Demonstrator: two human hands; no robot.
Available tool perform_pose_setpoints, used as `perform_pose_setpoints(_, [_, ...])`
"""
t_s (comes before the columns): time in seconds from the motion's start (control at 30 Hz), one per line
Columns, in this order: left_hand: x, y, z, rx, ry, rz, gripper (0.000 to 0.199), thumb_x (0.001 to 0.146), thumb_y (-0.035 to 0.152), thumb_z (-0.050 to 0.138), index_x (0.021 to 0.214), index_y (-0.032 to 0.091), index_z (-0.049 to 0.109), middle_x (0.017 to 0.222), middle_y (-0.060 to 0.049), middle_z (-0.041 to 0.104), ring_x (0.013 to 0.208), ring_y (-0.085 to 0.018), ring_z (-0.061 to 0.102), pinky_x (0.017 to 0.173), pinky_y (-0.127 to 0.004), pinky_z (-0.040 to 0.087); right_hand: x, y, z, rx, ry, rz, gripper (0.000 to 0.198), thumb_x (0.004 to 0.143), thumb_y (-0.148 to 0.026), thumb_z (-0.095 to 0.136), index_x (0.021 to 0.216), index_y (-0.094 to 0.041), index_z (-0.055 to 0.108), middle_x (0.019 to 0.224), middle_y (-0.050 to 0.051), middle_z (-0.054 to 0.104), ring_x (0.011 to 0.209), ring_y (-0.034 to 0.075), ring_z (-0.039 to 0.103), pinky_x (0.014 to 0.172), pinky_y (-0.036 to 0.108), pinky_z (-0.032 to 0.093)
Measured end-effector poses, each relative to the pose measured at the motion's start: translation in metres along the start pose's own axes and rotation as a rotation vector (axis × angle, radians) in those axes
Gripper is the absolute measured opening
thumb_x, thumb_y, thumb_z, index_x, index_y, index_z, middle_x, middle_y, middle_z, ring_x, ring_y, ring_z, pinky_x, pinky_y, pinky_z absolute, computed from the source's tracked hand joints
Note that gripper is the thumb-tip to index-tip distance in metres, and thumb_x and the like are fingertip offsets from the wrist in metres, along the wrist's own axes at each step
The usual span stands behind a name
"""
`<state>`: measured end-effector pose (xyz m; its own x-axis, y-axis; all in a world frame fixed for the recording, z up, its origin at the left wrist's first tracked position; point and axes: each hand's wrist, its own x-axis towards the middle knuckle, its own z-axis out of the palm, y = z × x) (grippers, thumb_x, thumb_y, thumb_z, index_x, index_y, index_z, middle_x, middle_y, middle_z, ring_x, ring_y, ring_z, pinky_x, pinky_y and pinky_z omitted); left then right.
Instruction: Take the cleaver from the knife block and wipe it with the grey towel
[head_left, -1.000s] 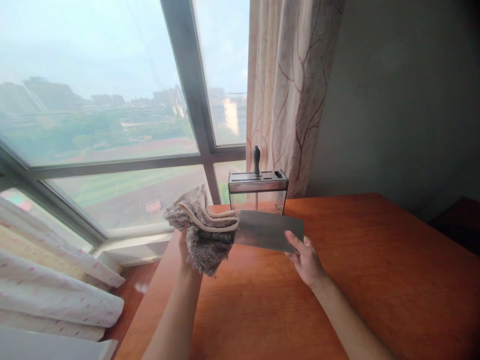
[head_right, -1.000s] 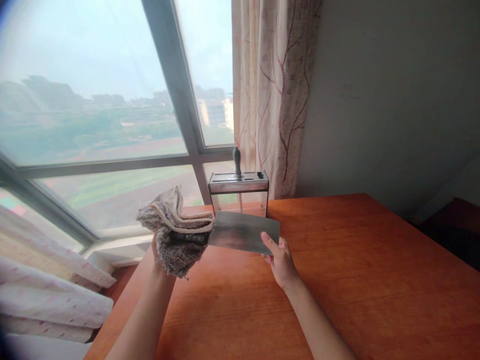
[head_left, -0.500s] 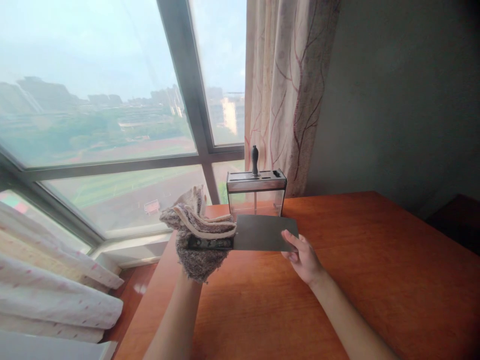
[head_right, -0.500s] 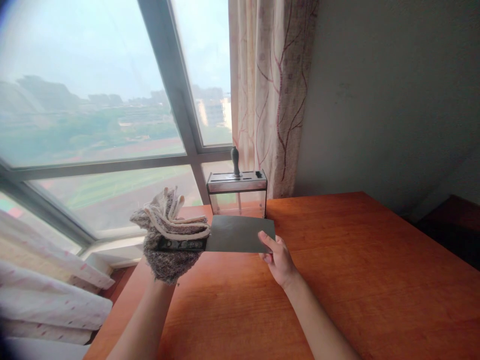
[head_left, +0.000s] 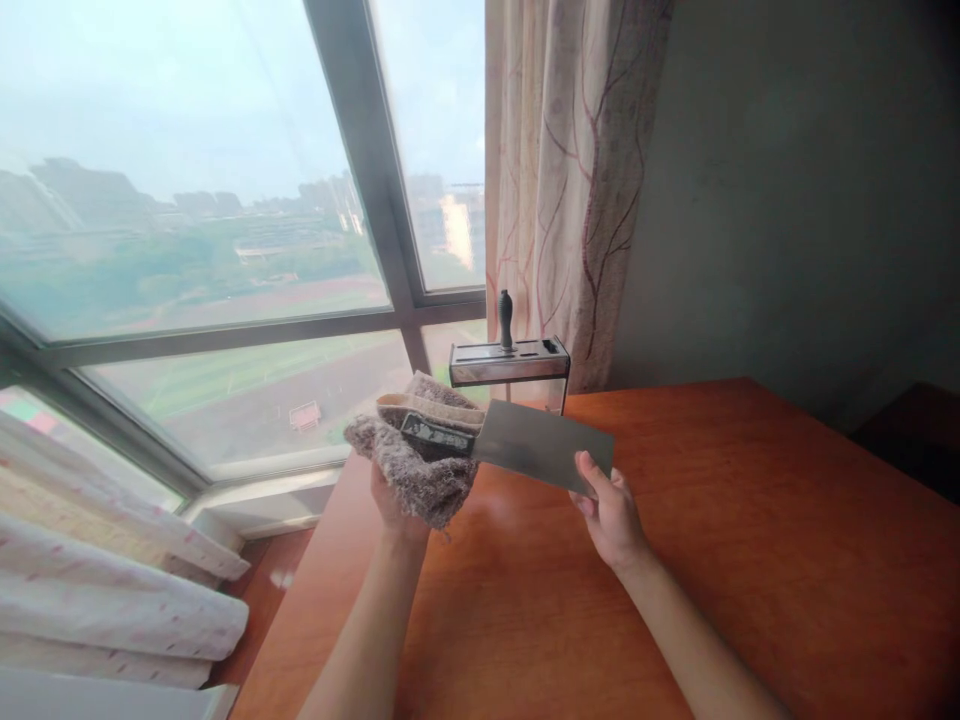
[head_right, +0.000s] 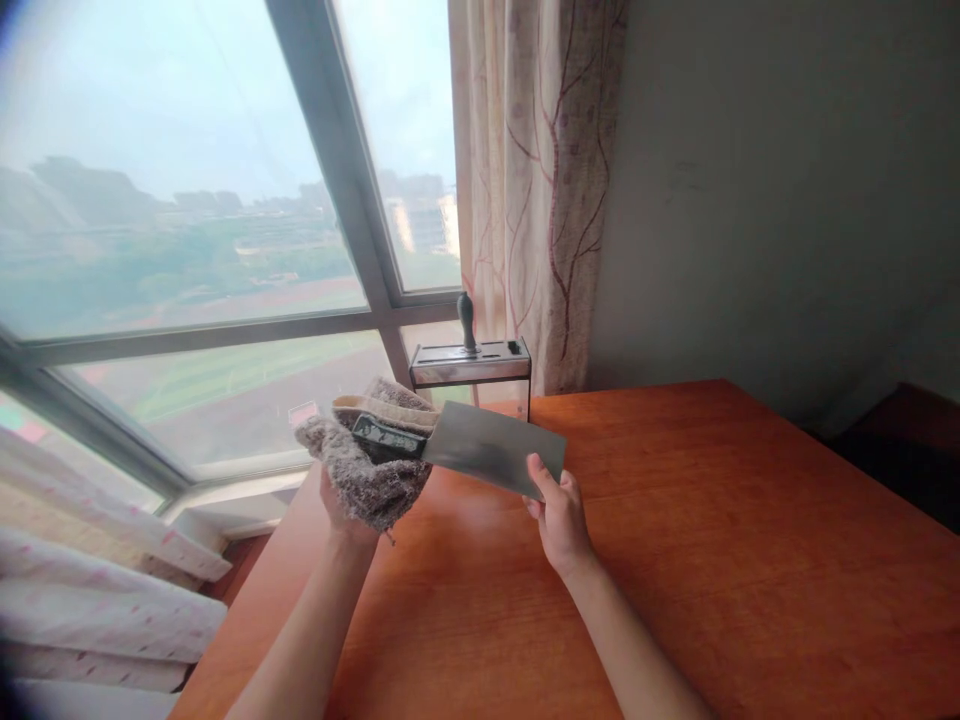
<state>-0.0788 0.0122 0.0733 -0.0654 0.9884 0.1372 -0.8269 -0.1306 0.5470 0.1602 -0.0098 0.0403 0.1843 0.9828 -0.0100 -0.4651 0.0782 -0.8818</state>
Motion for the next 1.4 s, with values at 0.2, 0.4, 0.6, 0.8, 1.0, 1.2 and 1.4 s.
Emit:
perform_pose_setpoints(0.2, [-0.007, -0.011, 0.012, 0.037, 0.193, 0.022, 0.039, 0.08, 0.049, 0.058, 0.106, 0.02, 0.066, 0.11, -0.008, 0.069, 0.109, -0.028, 0.06, 0.094, -0.043, 0.049, -0.009, 0.009, -0.004, -0.293, -0.121, -0.131, 0.042, 0.081, -0.051, 0.06, 0.054, -0.02, 0.051, 0.044, -0.003, 0.044, 0.043, 0.011, 0.04, 0.042, 0.025, 0.029])
perform_pose_setpoints(0.4, [-0.001, -0.018, 0.007, 0.04, 0.31, 0.078, 0.024, 0.074, 0.036, 0.065, 0.092, 0.021, 0.069, 0.084, -0.002, 0.074, 0.085, -0.02, 0.068, 0.086, -0.032, 0.053, -0.022, 0.01, 0.0, -0.504, -0.431, -0.199, 0.034, 0.077, -0.046, 0.065, 0.058, -0.019, 0.059, 0.051, -0.001, 0.054, 0.048, 0.014, 0.049, 0.048, 0.026, 0.036])
perform_pose_setpoints(0.6, [-0.003, -0.015, 0.006, 0.154, 0.298, 0.065, 0.026, 0.07, 0.041, 0.062, 0.085, 0.02, 0.068, 0.076, -0.002, 0.073, 0.077, -0.022, 0.069, 0.07, -0.032, 0.057, -0.023, 0.006, 0.008, -0.331, -0.429, -0.003, 0.035, 0.083, -0.049, 0.058, 0.068, -0.018, 0.059, 0.045, -0.004, 0.051, 0.041, 0.011, 0.045, 0.043, 0.023, 0.035])
perform_pose_setpoints(0.8, [-0.004, -0.016, 0.002, 0.202, 0.34, 0.095, 0.02, 0.066, 0.038, 0.063, 0.077, 0.021, 0.064, 0.07, -0.001, 0.071, 0.069, -0.02, 0.068, 0.061, -0.03, 0.057, -0.018, 0.01, 0.012, -0.131, -0.372, 0.23, 0.041, 0.078, -0.053, 0.061, 0.061, -0.017, 0.056, 0.036, -0.004, 0.048, 0.031, 0.009, 0.038, 0.035, 0.022, 0.026])
perform_pose_setpoints(1.0, [-0.003, -0.014, -0.001, 0.225, 0.342, 0.084, 0.022, 0.068, 0.038, 0.063, 0.083, 0.022, 0.065, 0.079, -0.001, 0.073, 0.075, -0.021, 0.069, 0.063, -0.03, 0.058, -0.02, 0.008, 0.011, -0.173, -0.407, 0.252, 0.042, 0.082, -0.053, 0.058, 0.059, -0.017, 0.057, 0.039, -0.003, 0.05, 0.035, 0.009, 0.042, 0.037, 0.021, 0.029])
perform_pose_setpoints(1.2, [-0.001, -0.009, 0.01, 0.182, 0.375, 0.086, 0.028, 0.071, 0.042, 0.064, 0.091, 0.022, 0.068, 0.088, -0.002, 0.074, 0.083, -0.024, 0.069, 0.069, -0.032, 0.058, -0.026, 0.004, 0.009, -0.505, -0.659, -0.081, 0.035, 0.089, -0.042, 0.05, 0.064, -0.02, 0.059, 0.052, -0.003, 0.053, 0.051, 0.013, 0.05, 0.052, 0.024, 0.038])
perform_pose_setpoints(1.4, [0.001, -0.014, 0.015, 0.115, 0.4, 0.087, 0.032, 0.073, 0.035, 0.066, 0.099, 0.015, 0.067, 0.086, -0.005, 0.074, 0.079, -0.022, 0.07, 0.075, -0.031, 0.057, -0.024, 0.004, 0.003, -0.887, -0.764, -0.404, 0.029, 0.091, -0.034, 0.049, 0.068, -0.021, 0.06, 0.057, -0.002, 0.056, 0.052, 0.014, 0.05, 0.052, 0.024, 0.034])
